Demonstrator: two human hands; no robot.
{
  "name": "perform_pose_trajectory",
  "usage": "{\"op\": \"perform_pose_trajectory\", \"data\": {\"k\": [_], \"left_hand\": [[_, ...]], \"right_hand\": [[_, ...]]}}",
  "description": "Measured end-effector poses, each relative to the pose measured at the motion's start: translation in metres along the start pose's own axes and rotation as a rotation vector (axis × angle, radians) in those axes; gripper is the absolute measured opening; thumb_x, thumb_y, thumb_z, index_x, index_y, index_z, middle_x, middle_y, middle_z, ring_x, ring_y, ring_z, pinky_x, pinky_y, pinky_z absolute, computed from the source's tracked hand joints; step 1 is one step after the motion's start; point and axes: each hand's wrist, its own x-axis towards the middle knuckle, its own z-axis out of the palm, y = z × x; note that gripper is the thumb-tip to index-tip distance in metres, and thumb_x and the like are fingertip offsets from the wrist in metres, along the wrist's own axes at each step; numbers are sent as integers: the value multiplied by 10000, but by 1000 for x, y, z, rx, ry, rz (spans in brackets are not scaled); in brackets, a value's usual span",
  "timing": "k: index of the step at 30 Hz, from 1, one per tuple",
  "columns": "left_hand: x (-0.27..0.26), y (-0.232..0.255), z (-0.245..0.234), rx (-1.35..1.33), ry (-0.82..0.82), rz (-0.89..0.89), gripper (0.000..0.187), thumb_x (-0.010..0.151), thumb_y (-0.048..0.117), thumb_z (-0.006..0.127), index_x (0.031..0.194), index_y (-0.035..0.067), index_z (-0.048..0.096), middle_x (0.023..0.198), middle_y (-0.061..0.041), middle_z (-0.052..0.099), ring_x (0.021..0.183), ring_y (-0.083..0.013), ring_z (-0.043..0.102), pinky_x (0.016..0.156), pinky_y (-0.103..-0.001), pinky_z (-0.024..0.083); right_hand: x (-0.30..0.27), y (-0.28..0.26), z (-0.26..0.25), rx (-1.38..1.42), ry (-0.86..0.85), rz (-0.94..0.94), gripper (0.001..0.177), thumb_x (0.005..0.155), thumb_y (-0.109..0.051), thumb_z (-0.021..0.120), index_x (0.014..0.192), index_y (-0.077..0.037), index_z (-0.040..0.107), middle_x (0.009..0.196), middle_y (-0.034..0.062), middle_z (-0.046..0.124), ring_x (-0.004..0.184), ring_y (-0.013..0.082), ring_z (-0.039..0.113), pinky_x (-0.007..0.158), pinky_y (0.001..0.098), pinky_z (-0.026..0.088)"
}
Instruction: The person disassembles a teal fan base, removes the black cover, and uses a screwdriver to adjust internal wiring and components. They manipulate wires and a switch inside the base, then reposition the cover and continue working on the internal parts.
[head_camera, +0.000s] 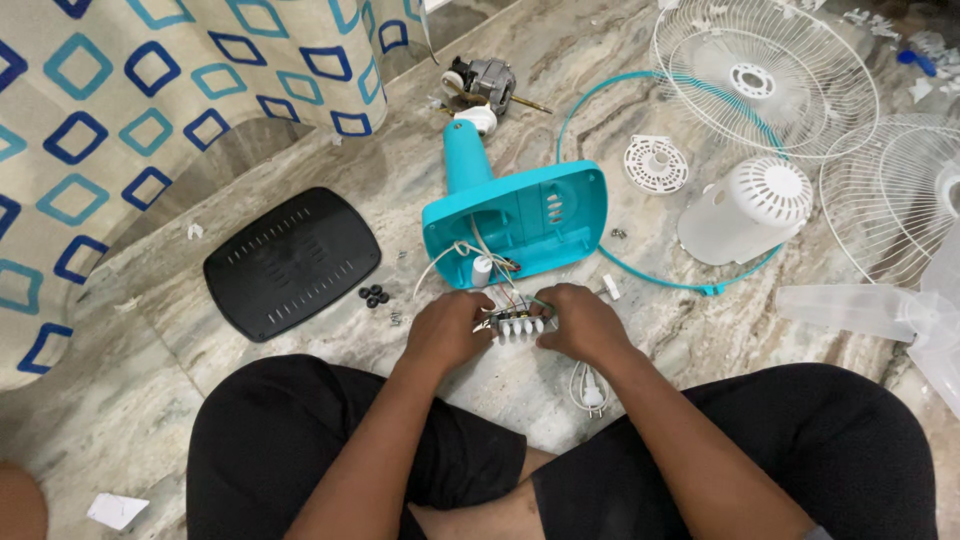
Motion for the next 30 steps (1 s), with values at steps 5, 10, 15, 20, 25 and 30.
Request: {"op": "perform_pose_trajectory", "data": {"k": [5, 10, 15, 20, 25, 30], "left_hand": [[-1, 5, 4, 31, -26, 25, 415, 696, 196, 840, 1104, 174, 762, 1081, -122, 711, 1032, -309, 676, 868, -437, 535], [-2, 10, -5, -123, 7, 38, 369, 715, 210, 857, 1069, 154, 773, 1031, -83, 762, 936, -274, 714, 816, -405, 554], [-2, 19, -13, -319, 87, 76, 350, 780, 213, 830, 1114, 133, 764, 976, -63, 794, 733, -251, 718, 693, -372, 564], [0, 25, -13, -361, 224, 111, 243, 839, 226, 801, 1047, 101, 796, 889, -103, 782, 727, -214, 741, 687, -354, 563], [1, 23, -8, -443, 332, 184, 195, 865, 228, 786, 979, 70, 802, 802, -103, 782, 664, -179, 740, 634, -325, 566], [4, 22, -9, -491, 375, 89, 203, 841, 250, 823, 942, 73, 825, 715, -75, 773, 570, -124, 656, 559, -289, 510]], "right_hand": [[3, 3, 5, 41, 5, 86, 248, 727, -172, 831, 970, -139, 798, 967, 135, 748, 937, 333, 704, 817, 440, 539], [12, 17, 9, 135, 77, 96, 211, 786, -189, 808, 984, -115, 797, 946, 149, 752, 881, 330, 726, 803, 426, 549], [20, 32, 9, 228, 186, 51, 240, 831, -180, 784, 1053, -90, 780, 985, 142, 759, 899, 291, 735, 804, 393, 555], [20, 32, 0, 294, 137, 185, 342, 789, -240, 821, 1091, -91, 759, 930, 110, 795, 873, 215, 761, 794, 360, 573], [15, 16, -12, 286, 127, 99, 456, 728, -358, 884, 1077, -85, 776, 1004, 100, 782, 943, 227, 748, 829, 364, 558], [6, -6, -19, 223, 215, -29, 646, 559, -354, 975, 1077, -50, 737, 1089, 150, 732, 1024, 281, 687, 868, 388, 530]]}}
